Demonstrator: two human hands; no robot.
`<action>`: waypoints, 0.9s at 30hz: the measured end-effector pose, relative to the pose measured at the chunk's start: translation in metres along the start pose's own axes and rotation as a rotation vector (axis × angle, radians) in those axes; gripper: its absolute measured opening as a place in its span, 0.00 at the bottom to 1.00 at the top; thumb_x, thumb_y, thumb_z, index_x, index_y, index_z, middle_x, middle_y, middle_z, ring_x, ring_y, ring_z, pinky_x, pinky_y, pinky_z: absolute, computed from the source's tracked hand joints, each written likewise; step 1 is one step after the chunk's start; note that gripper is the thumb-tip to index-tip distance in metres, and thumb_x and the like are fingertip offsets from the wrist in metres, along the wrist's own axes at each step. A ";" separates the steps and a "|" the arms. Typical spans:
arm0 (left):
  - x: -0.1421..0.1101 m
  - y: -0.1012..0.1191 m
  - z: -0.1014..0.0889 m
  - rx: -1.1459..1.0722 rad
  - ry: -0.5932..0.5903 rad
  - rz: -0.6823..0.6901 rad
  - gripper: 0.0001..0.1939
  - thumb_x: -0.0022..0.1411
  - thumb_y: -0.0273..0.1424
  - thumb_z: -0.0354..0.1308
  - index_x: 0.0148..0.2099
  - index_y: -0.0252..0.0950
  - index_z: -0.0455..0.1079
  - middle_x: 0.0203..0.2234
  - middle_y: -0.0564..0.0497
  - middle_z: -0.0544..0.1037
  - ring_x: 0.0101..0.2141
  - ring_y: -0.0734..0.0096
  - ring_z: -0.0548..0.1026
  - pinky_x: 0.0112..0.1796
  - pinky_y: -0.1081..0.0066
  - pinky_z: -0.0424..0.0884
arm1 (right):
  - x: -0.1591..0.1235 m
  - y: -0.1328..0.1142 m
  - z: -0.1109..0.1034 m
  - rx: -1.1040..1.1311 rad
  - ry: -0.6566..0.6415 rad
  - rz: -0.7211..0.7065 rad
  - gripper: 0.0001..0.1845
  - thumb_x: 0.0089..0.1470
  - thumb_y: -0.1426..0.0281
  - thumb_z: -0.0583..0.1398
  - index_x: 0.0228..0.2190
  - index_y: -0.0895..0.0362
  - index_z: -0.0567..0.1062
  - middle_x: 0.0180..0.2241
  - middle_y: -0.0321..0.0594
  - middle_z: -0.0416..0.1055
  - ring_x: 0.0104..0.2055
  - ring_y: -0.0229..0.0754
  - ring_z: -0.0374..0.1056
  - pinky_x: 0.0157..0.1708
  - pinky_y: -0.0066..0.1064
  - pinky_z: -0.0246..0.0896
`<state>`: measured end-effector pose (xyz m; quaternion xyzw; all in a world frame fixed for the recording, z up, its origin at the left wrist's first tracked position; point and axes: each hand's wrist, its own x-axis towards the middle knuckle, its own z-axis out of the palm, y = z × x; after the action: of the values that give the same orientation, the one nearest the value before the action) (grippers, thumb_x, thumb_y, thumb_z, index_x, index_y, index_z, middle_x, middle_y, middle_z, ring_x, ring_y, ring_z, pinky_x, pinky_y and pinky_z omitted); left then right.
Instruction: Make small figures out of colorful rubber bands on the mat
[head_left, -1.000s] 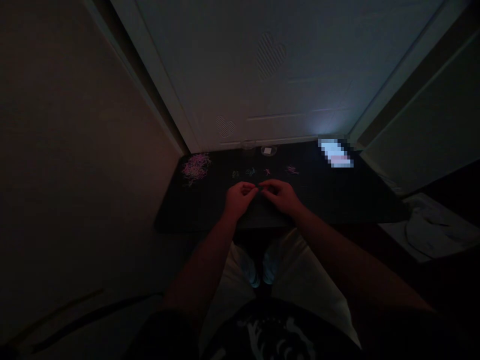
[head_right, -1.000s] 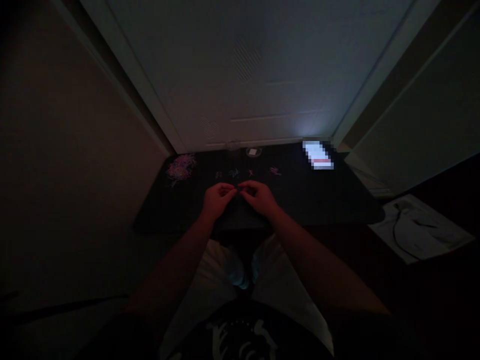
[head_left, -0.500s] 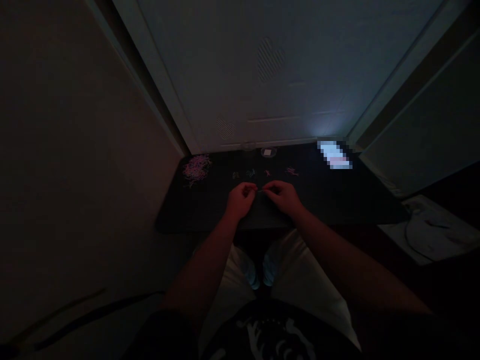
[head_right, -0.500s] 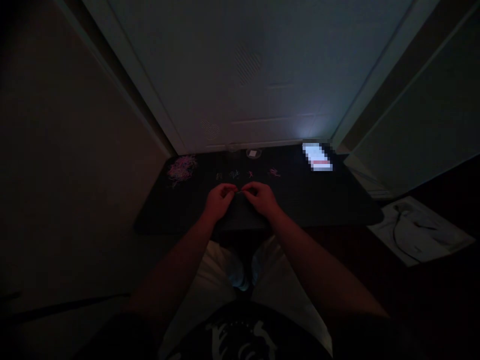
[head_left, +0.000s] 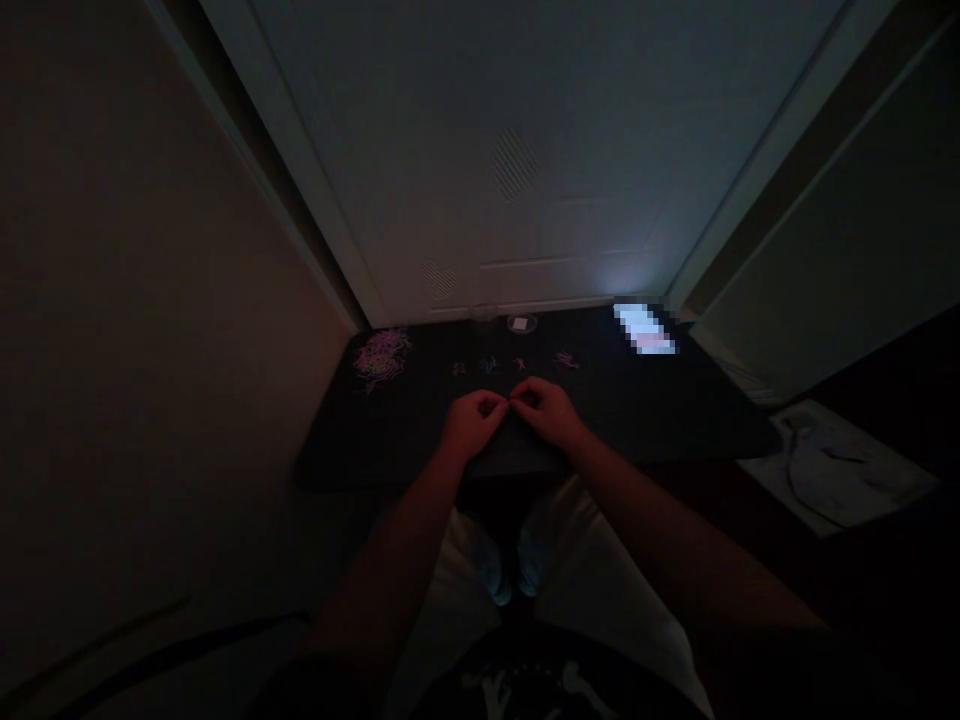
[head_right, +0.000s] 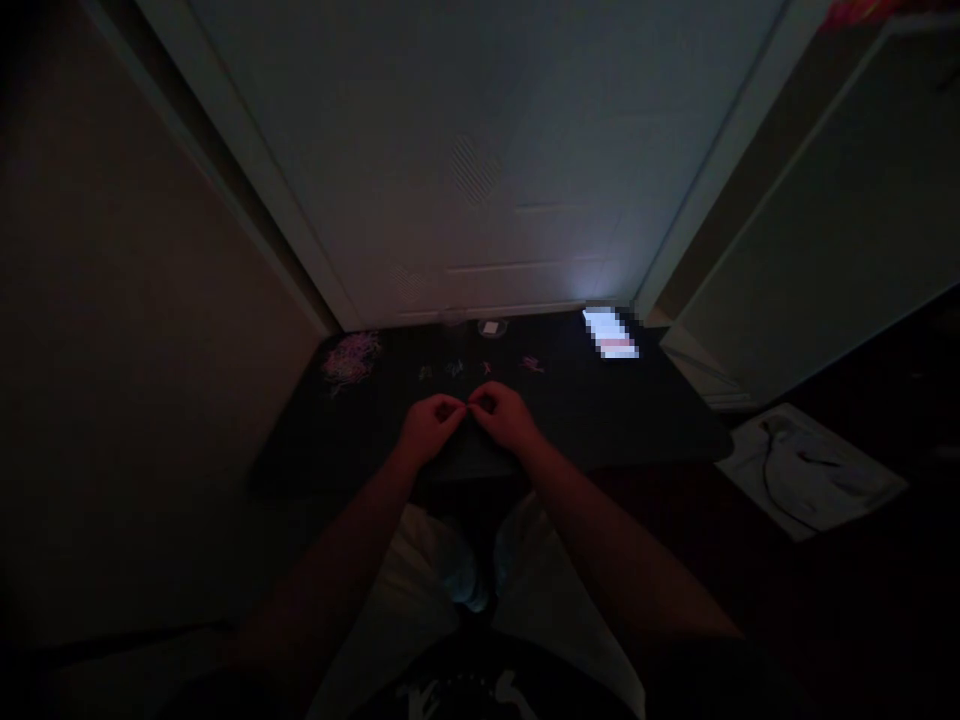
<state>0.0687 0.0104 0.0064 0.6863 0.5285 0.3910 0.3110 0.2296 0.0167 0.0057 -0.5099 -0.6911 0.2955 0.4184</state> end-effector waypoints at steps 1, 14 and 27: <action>0.000 0.000 0.000 0.004 -0.005 0.001 0.08 0.53 0.34 0.58 0.32 0.36 0.73 0.25 0.51 0.77 0.27 0.72 0.73 0.31 0.72 0.68 | 0.000 -0.001 0.000 -0.012 -0.002 -0.010 0.06 0.45 0.70 0.58 0.29 0.58 0.73 0.26 0.36 0.69 0.26 0.35 0.62 0.27 0.27 0.56; -0.002 0.004 -0.002 0.011 -0.023 -0.007 0.09 0.53 0.36 0.57 0.31 0.36 0.72 0.25 0.51 0.76 0.27 0.71 0.72 0.29 0.72 0.66 | 0.000 0.003 0.005 -0.162 -0.056 -0.061 0.02 0.48 0.72 0.56 0.28 0.56 0.69 0.27 0.35 0.67 0.29 0.36 0.61 0.30 0.28 0.54; -0.001 0.003 -0.004 -0.003 -0.008 0.031 0.08 0.56 0.34 0.53 0.34 0.36 0.69 0.28 0.51 0.75 0.29 0.72 0.71 0.32 0.72 0.66 | 0.002 0.002 0.007 -0.163 0.007 -0.020 0.03 0.50 0.71 0.56 0.28 0.56 0.70 0.29 0.38 0.69 0.31 0.38 0.63 0.34 0.30 0.56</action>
<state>0.0662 0.0087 0.0110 0.6954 0.5159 0.3939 0.3083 0.2244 0.0193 0.0013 -0.5364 -0.7164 0.2327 0.3807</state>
